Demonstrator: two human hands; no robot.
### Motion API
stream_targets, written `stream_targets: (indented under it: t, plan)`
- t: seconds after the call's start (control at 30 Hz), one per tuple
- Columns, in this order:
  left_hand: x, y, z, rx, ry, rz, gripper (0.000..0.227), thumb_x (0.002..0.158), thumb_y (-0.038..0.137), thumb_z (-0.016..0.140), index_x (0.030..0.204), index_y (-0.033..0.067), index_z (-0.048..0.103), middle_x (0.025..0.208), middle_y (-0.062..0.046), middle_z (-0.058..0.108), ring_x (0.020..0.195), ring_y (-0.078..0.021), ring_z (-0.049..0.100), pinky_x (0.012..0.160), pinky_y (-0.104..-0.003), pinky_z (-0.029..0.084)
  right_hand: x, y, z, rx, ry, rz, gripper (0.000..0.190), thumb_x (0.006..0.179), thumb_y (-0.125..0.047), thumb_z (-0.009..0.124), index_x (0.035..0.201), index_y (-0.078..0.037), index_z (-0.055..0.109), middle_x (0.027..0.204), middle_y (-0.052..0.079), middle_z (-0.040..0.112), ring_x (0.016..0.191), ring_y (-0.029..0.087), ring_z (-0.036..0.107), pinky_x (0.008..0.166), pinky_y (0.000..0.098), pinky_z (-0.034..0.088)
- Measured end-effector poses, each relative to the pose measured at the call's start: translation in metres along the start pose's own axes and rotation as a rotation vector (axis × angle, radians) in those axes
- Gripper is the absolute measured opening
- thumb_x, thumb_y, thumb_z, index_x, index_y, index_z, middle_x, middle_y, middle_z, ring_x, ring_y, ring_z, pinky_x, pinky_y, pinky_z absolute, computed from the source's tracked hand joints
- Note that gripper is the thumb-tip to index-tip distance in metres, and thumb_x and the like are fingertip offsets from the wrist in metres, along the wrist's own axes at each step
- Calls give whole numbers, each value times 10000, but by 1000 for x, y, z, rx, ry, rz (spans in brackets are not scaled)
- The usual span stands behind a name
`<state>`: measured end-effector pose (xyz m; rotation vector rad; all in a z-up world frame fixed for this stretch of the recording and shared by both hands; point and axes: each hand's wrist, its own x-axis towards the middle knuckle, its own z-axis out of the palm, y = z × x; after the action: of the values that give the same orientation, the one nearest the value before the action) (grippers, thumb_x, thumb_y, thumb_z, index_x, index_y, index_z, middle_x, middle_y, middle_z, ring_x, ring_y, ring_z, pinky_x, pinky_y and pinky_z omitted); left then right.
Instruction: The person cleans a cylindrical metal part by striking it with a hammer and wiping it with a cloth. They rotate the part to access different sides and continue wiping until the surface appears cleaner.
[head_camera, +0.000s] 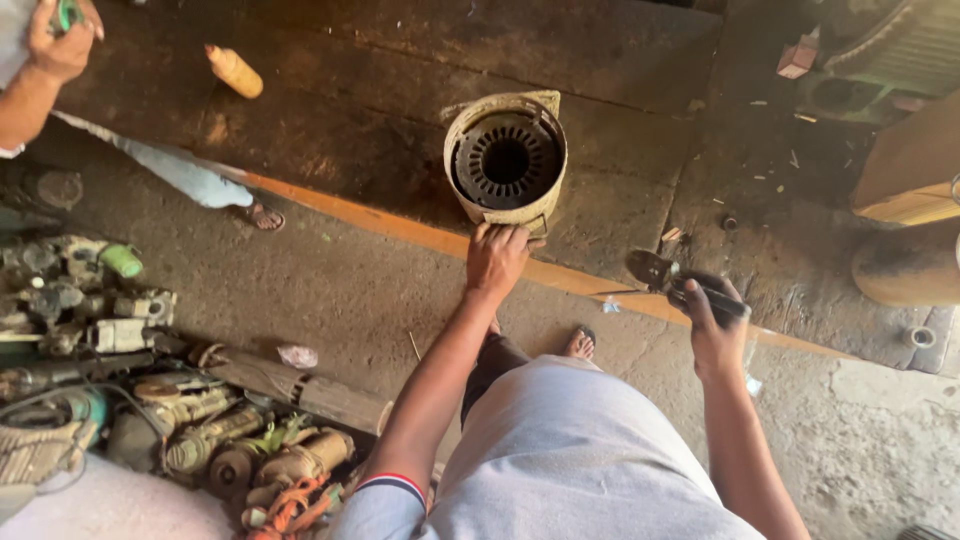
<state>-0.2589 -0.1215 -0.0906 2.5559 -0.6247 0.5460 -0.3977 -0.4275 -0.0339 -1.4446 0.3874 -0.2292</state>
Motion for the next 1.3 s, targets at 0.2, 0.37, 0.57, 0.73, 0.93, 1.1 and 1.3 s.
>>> stream_targets:
  t: [0.2,0.37,0.57,0.73,0.93,1.1,1.3]
  plan:
    - [53,-5,-36,-128,-169,-80,199,952,328,745,922,132,746,799,-35,739,763,-204,682,940,-459,452,-8,-2,-17,21,127,-45,287,1043,-143,660,1259,39,613,1195,161,679,1074,228,701,935,357,612]
    - [153,-65,-60,-114,-281,-74,438,959,479,694,919,43,683,851,-140,714,825,-287,681,939,-498,432,-6,-1,-19,22,192,-50,298,1070,-147,667,1278,55,599,1208,168,671,1088,224,688,944,350,609]
    - [236,-107,-42,-173,-304,9,537,996,553,686,1074,22,668,950,-140,715,880,-271,708,814,-456,553,-3,0,-3,15,185,-22,299,1045,-137,661,1279,41,604,1201,156,688,1085,215,701,947,352,611]
    - [176,-86,-40,-132,-266,-8,386,981,489,694,1018,107,741,763,-43,693,694,-207,636,764,-414,516,3,-1,-6,8,178,-39,289,1052,-135,669,1270,49,618,1185,151,687,1075,208,687,948,356,602]
    - [42,-10,-3,127,61,137,72,1004,231,659,988,173,699,846,16,691,767,-157,671,955,-473,459,11,-3,-20,-33,186,12,283,1051,-132,672,1265,47,624,1192,151,696,1071,203,699,929,344,604]
    - [1,38,41,106,9,9,216,1021,316,666,1105,119,696,926,-27,717,826,-206,695,888,-389,479,22,-9,-24,-98,104,-1,255,1068,-119,671,1255,53,648,1154,150,716,1035,198,697,943,342,597]
    - [3,41,27,177,-9,76,386,940,286,643,1242,47,627,1112,-103,712,950,-226,680,931,-399,481,31,-9,-17,-37,-11,-44,244,1054,-95,660,1260,34,642,1167,114,721,1058,166,687,925,301,576]
